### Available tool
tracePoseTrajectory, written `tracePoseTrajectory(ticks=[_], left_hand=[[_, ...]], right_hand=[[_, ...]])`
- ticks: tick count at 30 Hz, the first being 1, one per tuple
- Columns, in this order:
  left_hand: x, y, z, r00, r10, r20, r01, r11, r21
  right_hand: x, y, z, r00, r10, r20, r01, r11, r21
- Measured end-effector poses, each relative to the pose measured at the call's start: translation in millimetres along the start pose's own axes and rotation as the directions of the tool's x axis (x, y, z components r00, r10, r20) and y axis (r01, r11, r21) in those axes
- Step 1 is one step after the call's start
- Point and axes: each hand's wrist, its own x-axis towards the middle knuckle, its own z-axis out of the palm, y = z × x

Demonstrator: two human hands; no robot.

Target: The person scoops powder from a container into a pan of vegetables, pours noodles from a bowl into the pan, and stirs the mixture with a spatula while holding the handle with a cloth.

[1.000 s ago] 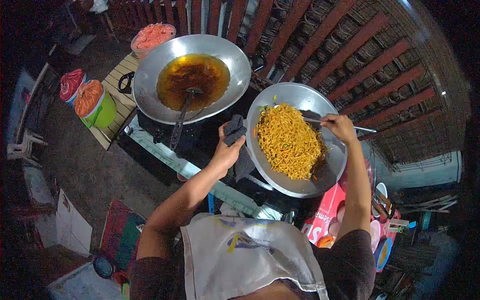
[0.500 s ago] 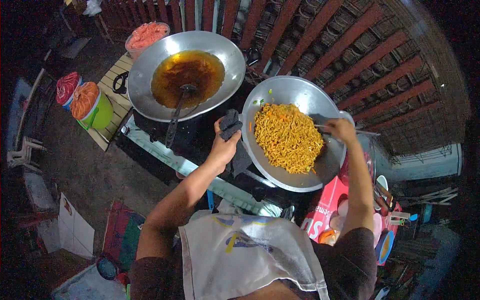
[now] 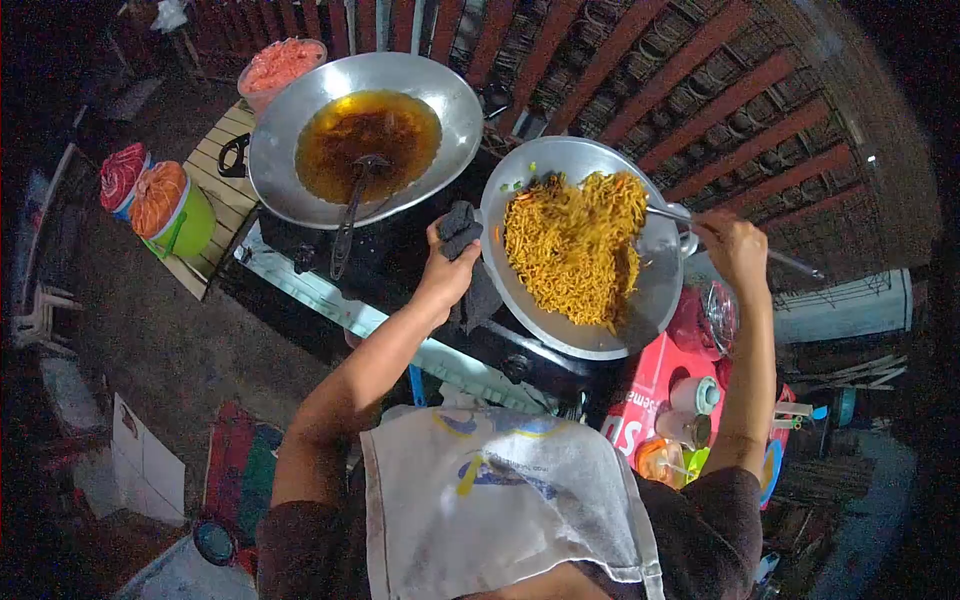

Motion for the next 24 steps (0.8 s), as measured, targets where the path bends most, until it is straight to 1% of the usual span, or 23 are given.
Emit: tracePoseTrajectory(ticks=[1,2,3,5,6,7,9,10,11,12,13,14,15,16,17,18,20,21,23,24], left_hand=[[2,-1,-1,1.0,-0.018,0.002,0.018,1.0,0.008],[3,-2,-1,0.999,-0.036,0.003,0.036,0.999,0.017],[4,-4,-2,0.999,-0.038,0.003,0.038,0.999,0.014],[5,-7,-3,1.0,0.011,0.019,-0.012,1.0,0.012],[3,-6,-3,1.0,0.009,0.015,-0.009,1.0,0.008],[2,-4,-2,1.0,-0.009,0.013,0.009,1.0,0.012],[-1,0,-1,1.0,-0.029,0.006,0.029,0.999,0.016],[-2,1,-1,1.0,-0.007,0.006,0.007,0.999,0.032],[-2,2,0,1.0,0.014,0.005,-0.015,0.999,0.049],[-2,1,-1,1.0,0.014,0.0,-0.014,0.999,0.05],[-1,0,0,0.999,0.04,-0.006,-0.04,0.995,0.095],[-1,-1,2,0.998,0.069,-0.012,-0.066,0.988,0.139],[-1,-1,4,0.997,0.071,-0.017,-0.068,0.988,0.139],[0,0,4,0.999,0.051,-0.016,-0.049,0.994,0.103],[-1,0,4,1.0,0.028,-0.011,-0.027,0.997,0.066],[-1,0,3,1.0,0.028,-0.012,-0.027,0.997,0.067],[-1,1,4,0.998,0.055,-0.016,-0.053,0.994,0.094],[0,1,4,0.998,0.055,-0.012,-0.054,0.994,0.092],[0,0,4,0.997,0.073,-0.02,-0.071,0.995,0.069],[0,0,4,0.997,0.074,-0.015,-0.073,0.995,0.066]], right_hand=[[0,-2,-7,0.994,-0.077,-0.078,0.067,0.99,-0.127],[0,-1,-10,0.984,-0.142,-0.111,0.125,0.982,-0.144],[0,0,-16,0.984,-0.144,-0.108,0.127,0.981,-0.146],[3,3,-26,0.996,-0.05,0.073,0.07,0.951,-0.303],[6,17,-16,0.991,-0.021,0.135,0.077,0.904,-0.421],[7,34,-5,0.99,-0.026,0.138,0.082,0.904,-0.42],[7,58,20,0.965,-0.04,0.258,0.151,0.892,-0.427],[6,58,37,0.944,0.035,0.329,0.14,0.858,-0.494],[0,61,60,0.946,-0.004,0.326,0.119,0.934,-0.336],[-6,63,85,0.948,-0.039,0.317,0.096,0.981,-0.166],[-7,49,108,0.923,-0.007,0.385,0.026,0.999,-0.043],[-13,38,134,0.94,0.054,0.336,-0.068,0.997,0.029],[-15,31,144,0.942,0.049,0.333,-0.063,0.998,0.031],[-14,24,151,0.941,0.032,0.337,-0.104,0.975,0.198],[-14,20,154,0.94,0.015,0.341,-0.145,0.923,0.357],[-13,22,154,0.94,0.015,0.341,-0.145,0.923,0.358],[-12,32,147,0.889,0.042,0.456,-0.273,0.847,0.456],[-13,37,141,0.889,0.045,0.456,-0.276,0.848,0.453],[-15,41,121,0.951,-0.063,0.304,-0.12,0.829,0.546],[-13,29,93,0.942,-0.034,0.333,-0.129,0.881,0.455]])
